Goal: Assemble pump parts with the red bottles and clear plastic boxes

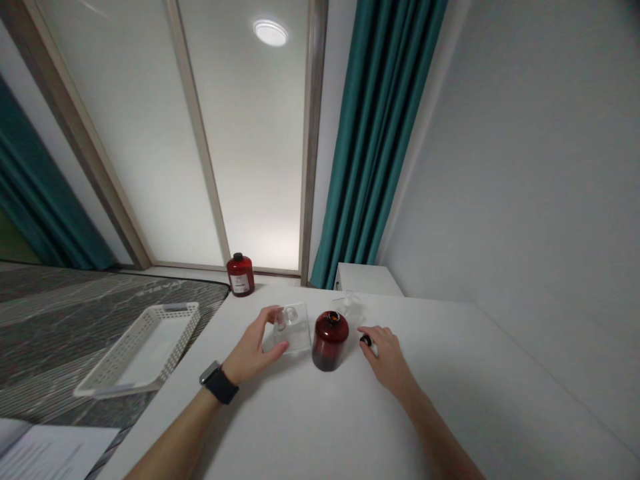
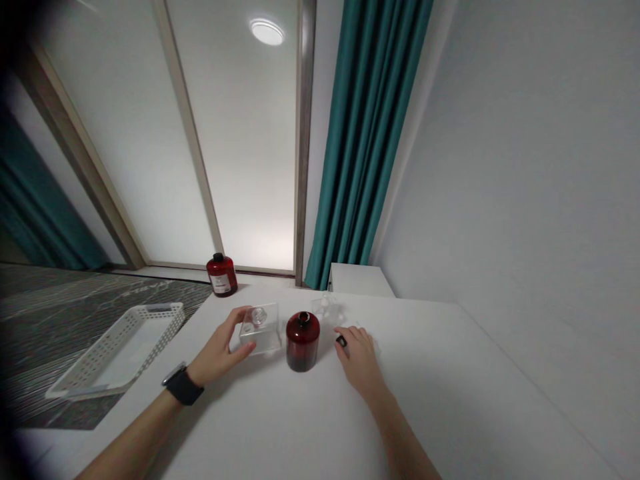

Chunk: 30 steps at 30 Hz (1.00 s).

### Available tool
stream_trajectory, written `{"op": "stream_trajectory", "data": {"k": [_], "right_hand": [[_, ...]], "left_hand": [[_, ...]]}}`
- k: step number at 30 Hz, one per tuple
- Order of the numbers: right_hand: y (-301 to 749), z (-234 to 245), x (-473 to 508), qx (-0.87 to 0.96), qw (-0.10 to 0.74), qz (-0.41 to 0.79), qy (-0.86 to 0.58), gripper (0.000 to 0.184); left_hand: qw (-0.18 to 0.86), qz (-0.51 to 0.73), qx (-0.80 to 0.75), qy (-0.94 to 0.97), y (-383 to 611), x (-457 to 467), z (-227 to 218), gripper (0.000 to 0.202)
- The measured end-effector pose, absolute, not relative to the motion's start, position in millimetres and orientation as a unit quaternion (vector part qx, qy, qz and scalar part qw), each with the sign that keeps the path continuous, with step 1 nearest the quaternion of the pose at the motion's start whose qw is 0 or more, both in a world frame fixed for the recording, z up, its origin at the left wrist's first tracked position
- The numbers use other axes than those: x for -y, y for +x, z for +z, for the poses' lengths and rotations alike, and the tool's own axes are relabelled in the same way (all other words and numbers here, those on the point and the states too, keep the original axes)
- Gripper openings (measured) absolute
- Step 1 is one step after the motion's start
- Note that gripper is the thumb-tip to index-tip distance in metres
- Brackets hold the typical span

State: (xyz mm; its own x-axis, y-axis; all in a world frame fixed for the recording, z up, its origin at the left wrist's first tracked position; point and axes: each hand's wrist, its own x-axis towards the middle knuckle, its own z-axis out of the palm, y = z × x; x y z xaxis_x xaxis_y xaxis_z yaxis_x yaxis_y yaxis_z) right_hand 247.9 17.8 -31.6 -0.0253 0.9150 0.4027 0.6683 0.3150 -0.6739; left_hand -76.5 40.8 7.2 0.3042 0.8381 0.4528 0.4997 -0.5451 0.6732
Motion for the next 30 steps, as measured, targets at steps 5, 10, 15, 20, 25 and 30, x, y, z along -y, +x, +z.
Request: {"op": "stream_trajectory", "data": {"k": [5,10,15,20,25,30], "right_hand": [[235.1,-23.9,-16.9,0.595,0.537,0.320,-0.505,0.035],[228.2,-16.7,-12.3,0.483,0.609,0.454,-0.436,0.036],[229.1,-13.3,-13.2,0.379,0.647,0.523,-0.405,0.036],[229.1,-13.9,-15.2,0.313,0.658,0.551,-0.407,0.033],[224.1,-11.5,-10.5,0.307,0.660,0.545,-0.416,0.037],[216.5,-8.7,-5.4,0.357,0.665,0.496,-0.429,0.038]], "left_hand": [[0.216,0.391,-0.471,0.760,-81.7,-56.8,-13.5,0.047],[0.196,0.352,-0.499,0.767,-86.4,-63.5,-21.1,0.049],[0.166,0.313,-0.512,0.783,-86.2,-63.4,-21.7,0.049],[0.156,0.296,-0.511,0.792,-90.5,-66.7,-27.7,0.064],[0.074,0.421,-0.441,0.790,-87.5,-56.9,-14.8,0.056],[0.013,0.481,-0.370,0.795,-55.5,-30.6,6.5,0.039]]}}
